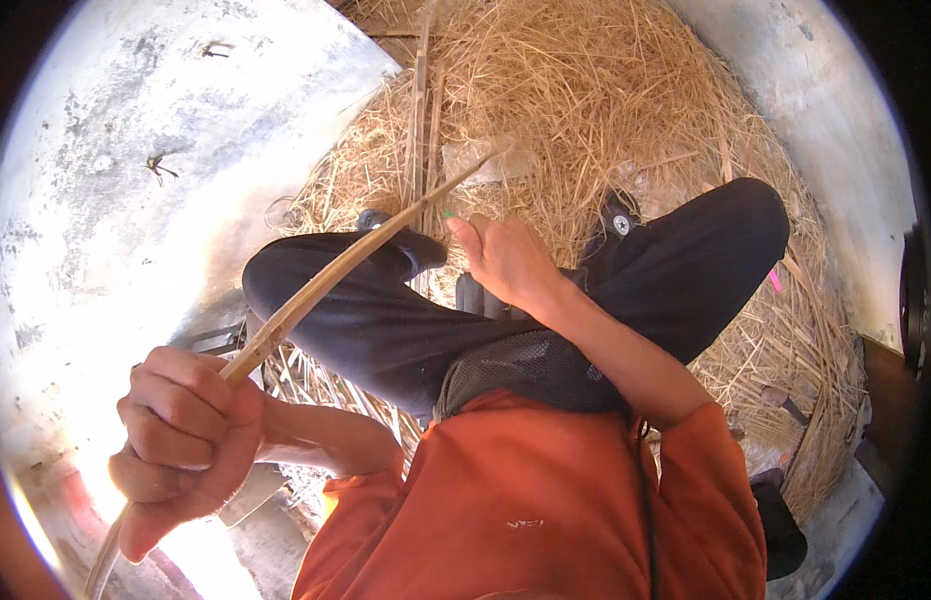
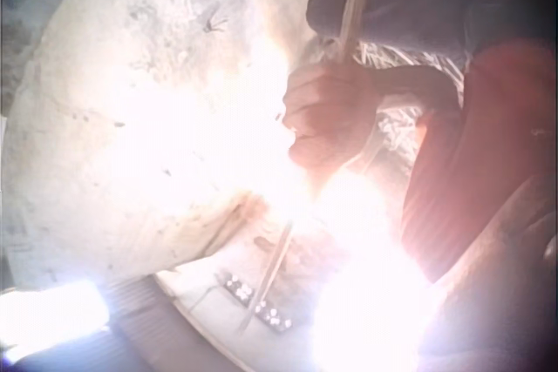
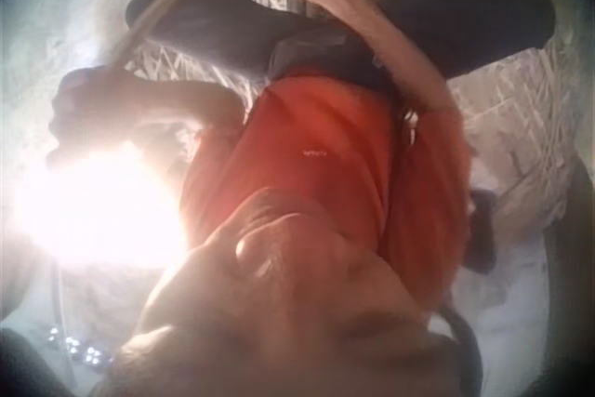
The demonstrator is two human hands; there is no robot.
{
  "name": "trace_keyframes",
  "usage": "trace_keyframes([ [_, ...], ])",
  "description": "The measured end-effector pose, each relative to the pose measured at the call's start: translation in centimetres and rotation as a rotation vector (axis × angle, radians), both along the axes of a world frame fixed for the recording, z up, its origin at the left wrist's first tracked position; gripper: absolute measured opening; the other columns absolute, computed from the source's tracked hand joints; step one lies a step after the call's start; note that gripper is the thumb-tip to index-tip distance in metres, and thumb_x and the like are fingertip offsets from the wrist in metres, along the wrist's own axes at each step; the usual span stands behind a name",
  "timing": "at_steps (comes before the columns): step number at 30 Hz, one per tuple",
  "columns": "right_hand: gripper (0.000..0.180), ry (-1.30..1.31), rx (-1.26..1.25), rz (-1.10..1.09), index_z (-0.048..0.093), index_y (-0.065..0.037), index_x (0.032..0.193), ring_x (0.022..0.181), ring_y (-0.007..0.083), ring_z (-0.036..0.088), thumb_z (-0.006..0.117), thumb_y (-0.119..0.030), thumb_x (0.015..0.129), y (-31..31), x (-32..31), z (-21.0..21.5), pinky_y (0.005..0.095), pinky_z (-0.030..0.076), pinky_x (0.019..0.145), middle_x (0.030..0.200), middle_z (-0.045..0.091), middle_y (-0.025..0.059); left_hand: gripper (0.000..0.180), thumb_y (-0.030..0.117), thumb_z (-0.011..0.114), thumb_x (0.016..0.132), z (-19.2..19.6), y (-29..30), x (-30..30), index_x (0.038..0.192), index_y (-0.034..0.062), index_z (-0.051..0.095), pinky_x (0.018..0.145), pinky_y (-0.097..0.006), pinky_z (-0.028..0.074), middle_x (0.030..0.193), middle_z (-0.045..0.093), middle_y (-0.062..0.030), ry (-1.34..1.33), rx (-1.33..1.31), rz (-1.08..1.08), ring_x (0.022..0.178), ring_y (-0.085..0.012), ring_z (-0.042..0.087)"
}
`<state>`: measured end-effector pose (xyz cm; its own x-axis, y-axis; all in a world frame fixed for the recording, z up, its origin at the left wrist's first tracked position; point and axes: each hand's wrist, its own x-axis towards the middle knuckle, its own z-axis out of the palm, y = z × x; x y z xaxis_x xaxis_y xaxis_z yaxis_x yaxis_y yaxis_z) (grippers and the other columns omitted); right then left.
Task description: The person carves a bamboo stick by hand using a knife, removing outer layers and smoothing the wood.
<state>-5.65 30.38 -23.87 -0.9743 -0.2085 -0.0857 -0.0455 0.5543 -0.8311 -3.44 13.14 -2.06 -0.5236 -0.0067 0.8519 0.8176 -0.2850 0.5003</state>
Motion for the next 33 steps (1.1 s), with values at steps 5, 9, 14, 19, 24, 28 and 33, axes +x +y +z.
trace_keyframes([
  [5, 0.05, 0.0, 0.034, 0.043, 0.061, 0.001, 0.074, 0.065, 0.0453, 0.058, 0.036, -0.036, 0.097, -0.5, 0.3, 3.8, 0.052, 0.046, 0.061, 0.068, 0.059, 0.0272, 0.052, 0.053, 0.045, 0.091, 0.0, -0.2, -0.1, 0.058, 0.016, 0.033, 0.032, -0.02, 0.019, 0.042, 0.029, 0.0053, 0.014, 0.009, -0.004, 0.033, -0.0055, 0.022],
  [9, 0.052, -0.322, 0.094, 0.091, 0.061, 0.003, 0.081, 0.067, 0.0468, 0.058, 0.034, -0.038, 0.098, 1.5, -1.0, -0.7, 0.0552, 0.045, 0.065, 0.07, 0.059, 0.0292, 0.051, 0.053, 0.046, 0.091, 0.1, 0.1, 0.6, 0.058, 0.0157, 0.034, 0.031, -0.02, 0.019, 0.041, 0.03, 0.0054, -0.005, 0.01, -0.017, 0.032, -0.0054, 0.023],
  [14, 0.057, -0.07, 0.048, 0.042, 0.064, 0.006, 0.078, 0.071, 0.0477, 0.059, 0.033, -0.039, 0.098, 0.1, -0.9, 0.3, 0.0513, 0.046, 0.07, 0.07, 0.059, 0.0294, 0.051, 0.052, 0.048, 0.091, -0.1, -0.3, -0.1, 0.057, 0.0154, 0.035, 0.031, -0.02, 0.02, 0.041, 0.03, 0.0055, 0.009, 0.028, -0.019, 0.032, -0.0053, 0.023],
  [19, 0.059, -0.182, 0.15, 0.011, 0.064, 0.007, 0.08, 0.076, 0.0466, 0.06, 0.033, -0.039, 0.098, 2.2, -3.9, -7.0, 0.0513, 0.046, 0.072, 0.076, 0.06, 0.0326, 0.051, 0.051, 0.05, 0.09, -0.1, -0.4, 0.0, 0.057, 0.0151, 0.036, 0.031, -0.02, 0.021, 0.041, 0.031, 0.0055, -0.005, 0.042, -0.032, 0.031, -0.0052, 0.024],
  [24, 0.058, -0.177, 0.157, 0.028, 0.065, 0.007, 0.084, 0.082, 0.044, 0.062, 0.032, -0.038, 0.098, 0.2, -4.9, -5.3, 0.0508, 0.047, 0.077, 0.079, 0.062, 0.0304, 0.051, 0.05, 0.052, 0.09, -0.6, -0.7, -0.5, 0.056, 0.0147, 0.037, 0.031, -0.02, 0.021, 0.04, 0.032, 0.0056, -0.013, 0.027, -0.014, 0.031, -0.0051, 0.025],
  [28, 0.048, -0.265, 0.372, -0.012, 0.063, 0.002, 0.1, 0.093, 0.0411, 0.061, 0.034, -0.035, 0.097, 3.4, -8.5, -16.8, 0.0479, 0.047, 0.084, 0.095, 0.063, 0.0273, 0.05, 0.049, 0.053, 0.089, -0.5, -0.6, -0.9, 0.056, 0.0145, 0.037, 0.031, -0.019, 0.022, 0.04, 0.032, 0.0057, -0.012, 0.04, -0.02, 0.031, -0.005, 0.025],
  [33, 0.042, -0.324, 0.425, -0.01, 0.06, -0.006, 0.113, 0.107, 0.0387, 0.056, 0.035, -0.035, 0.095, 6.5, -6.9, -24.0, 0.0456, 0.044, 0.092, 0.113, 0.059, 0.0241, 0.05, 0.048, 0.055, 0.089, -0.3, -1.2, -0.9, 0.056, 0.0141, 0.038, 0.03, -0.019, 0.022, 0.04, 0.033, 0.0058, -0.017, 0.047, -0.018, 0.03, -0.0049, 0.026],
])
